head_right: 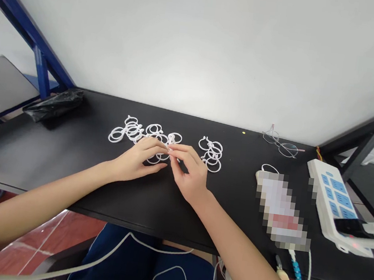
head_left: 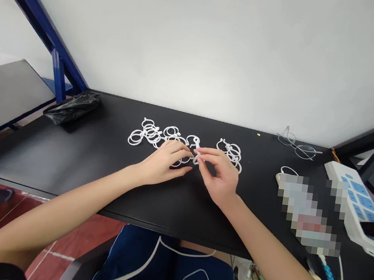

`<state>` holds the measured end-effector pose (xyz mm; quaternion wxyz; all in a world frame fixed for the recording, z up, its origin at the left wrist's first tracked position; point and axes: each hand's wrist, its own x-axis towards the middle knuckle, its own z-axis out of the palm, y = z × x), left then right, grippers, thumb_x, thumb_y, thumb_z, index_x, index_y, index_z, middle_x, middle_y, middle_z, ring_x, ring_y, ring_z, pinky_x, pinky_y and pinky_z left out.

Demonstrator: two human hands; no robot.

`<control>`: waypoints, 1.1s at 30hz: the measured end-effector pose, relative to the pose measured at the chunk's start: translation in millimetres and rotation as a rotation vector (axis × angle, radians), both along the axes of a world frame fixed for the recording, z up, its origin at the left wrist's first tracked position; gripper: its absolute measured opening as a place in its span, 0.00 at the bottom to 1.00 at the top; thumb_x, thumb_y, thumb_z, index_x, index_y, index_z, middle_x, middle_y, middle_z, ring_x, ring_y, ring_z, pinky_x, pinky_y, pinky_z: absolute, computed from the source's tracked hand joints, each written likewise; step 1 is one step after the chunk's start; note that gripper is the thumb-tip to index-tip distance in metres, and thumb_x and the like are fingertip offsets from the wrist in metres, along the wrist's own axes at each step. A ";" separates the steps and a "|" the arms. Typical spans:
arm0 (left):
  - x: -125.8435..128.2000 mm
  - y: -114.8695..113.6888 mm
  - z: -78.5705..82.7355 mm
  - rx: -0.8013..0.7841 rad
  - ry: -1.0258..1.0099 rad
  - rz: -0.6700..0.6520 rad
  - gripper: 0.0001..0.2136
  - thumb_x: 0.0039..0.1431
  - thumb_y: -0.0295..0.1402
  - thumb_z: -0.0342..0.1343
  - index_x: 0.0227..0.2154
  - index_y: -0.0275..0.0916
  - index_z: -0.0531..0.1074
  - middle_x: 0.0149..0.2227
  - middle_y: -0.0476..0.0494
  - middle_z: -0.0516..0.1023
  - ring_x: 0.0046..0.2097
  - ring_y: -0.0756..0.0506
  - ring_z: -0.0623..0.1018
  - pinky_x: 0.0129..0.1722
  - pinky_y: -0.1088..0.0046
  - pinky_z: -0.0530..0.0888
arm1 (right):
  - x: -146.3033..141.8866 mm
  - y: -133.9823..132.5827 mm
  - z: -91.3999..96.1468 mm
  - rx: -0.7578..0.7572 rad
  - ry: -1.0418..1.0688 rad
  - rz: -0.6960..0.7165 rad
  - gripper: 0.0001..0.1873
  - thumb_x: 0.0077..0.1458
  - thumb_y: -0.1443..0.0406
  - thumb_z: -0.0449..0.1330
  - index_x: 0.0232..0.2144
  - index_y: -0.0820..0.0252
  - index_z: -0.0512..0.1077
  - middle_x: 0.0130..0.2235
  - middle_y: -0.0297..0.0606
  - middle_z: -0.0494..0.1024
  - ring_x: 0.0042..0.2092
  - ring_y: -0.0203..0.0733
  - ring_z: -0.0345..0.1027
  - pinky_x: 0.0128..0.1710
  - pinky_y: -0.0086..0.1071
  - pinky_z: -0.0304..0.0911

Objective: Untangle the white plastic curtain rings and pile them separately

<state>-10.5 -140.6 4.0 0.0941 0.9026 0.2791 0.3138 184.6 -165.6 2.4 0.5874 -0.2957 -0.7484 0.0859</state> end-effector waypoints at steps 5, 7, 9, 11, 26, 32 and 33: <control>0.9 0.2 -1.7 0.009 -0.086 -0.035 0.04 0.64 0.30 0.54 0.39 0.38 0.72 0.42 0.41 0.76 0.47 0.45 0.74 0.50 0.64 0.69 | -2.4 -2.5 0.4 -0.050 -0.027 0.058 0.13 0.57 0.76 0.58 0.39 0.54 0.73 0.43 0.39 0.80 0.44 0.42 0.76 0.42 0.38 0.76; 1.9 -0.8 -1.0 -0.026 -0.133 -0.051 0.02 0.63 0.29 0.55 0.36 0.38 0.71 0.40 0.42 0.77 0.46 0.46 0.75 0.49 0.65 0.69 | -2.7 -2.8 -0.3 -0.060 -0.017 0.072 0.13 0.56 0.76 0.58 0.39 0.54 0.73 0.43 0.39 0.80 0.44 0.42 0.76 0.42 0.38 0.76; 3.4 -2.6 0.9 -0.092 -0.190 -0.055 0.02 0.62 0.29 0.56 0.33 0.38 0.71 0.37 0.45 0.78 0.44 0.47 0.76 0.48 0.67 0.70 | -3.2 -3.3 -1.0 -0.092 0.015 0.097 0.12 0.56 0.75 0.59 0.39 0.54 0.73 0.43 0.39 0.79 0.45 0.42 0.76 0.44 0.38 0.76; 4.7 -4.4 2.9 -0.200 -0.259 -0.033 0.05 0.60 0.30 0.58 0.29 0.38 0.70 0.34 0.46 0.78 0.40 0.48 0.77 0.46 0.69 0.71 | -4.1 -4.4 -1.1 -0.178 0.092 0.151 0.12 0.57 0.74 0.59 0.40 0.54 0.73 0.44 0.40 0.78 0.46 0.42 0.76 0.44 0.39 0.77; 1.1 2.3 1.6 -0.704 -0.593 -0.110 0.07 0.56 0.26 0.61 0.31 0.36 0.67 0.33 0.47 0.73 0.35 0.51 0.75 0.40 0.73 0.74 | -4.0 -1.3 0.0 -0.317 0.279 0.040 0.05 0.57 0.70 0.61 0.37 0.56 0.71 0.44 0.39 0.76 0.41 0.41 0.78 0.45 0.39 0.76; -0.8 3.8 2.4 -0.742 -0.618 -0.097 0.07 0.58 0.30 0.61 0.32 0.35 0.68 0.31 0.48 0.72 0.34 0.51 0.75 0.35 0.76 0.72 | -1.3 1.7 -3.1 -0.330 0.273 -0.018 0.05 0.59 0.69 0.59 0.38 0.55 0.71 0.45 0.39 0.75 0.41 0.41 0.77 0.45 0.40 0.75; -0.7 3.9 3.0 -0.759 -0.620 -0.096 0.07 0.58 0.31 0.61 0.32 0.35 0.68 0.31 0.47 0.73 0.34 0.51 0.75 0.35 0.76 0.72 | -1.3 2.0 -3.8 -0.333 0.275 -0.024 0.05 0.59 0.68 0.59 0.39 0.55 0.70 0.45 0.39 0.76 0.41 0.41 0.77 0.45 0.40 0.75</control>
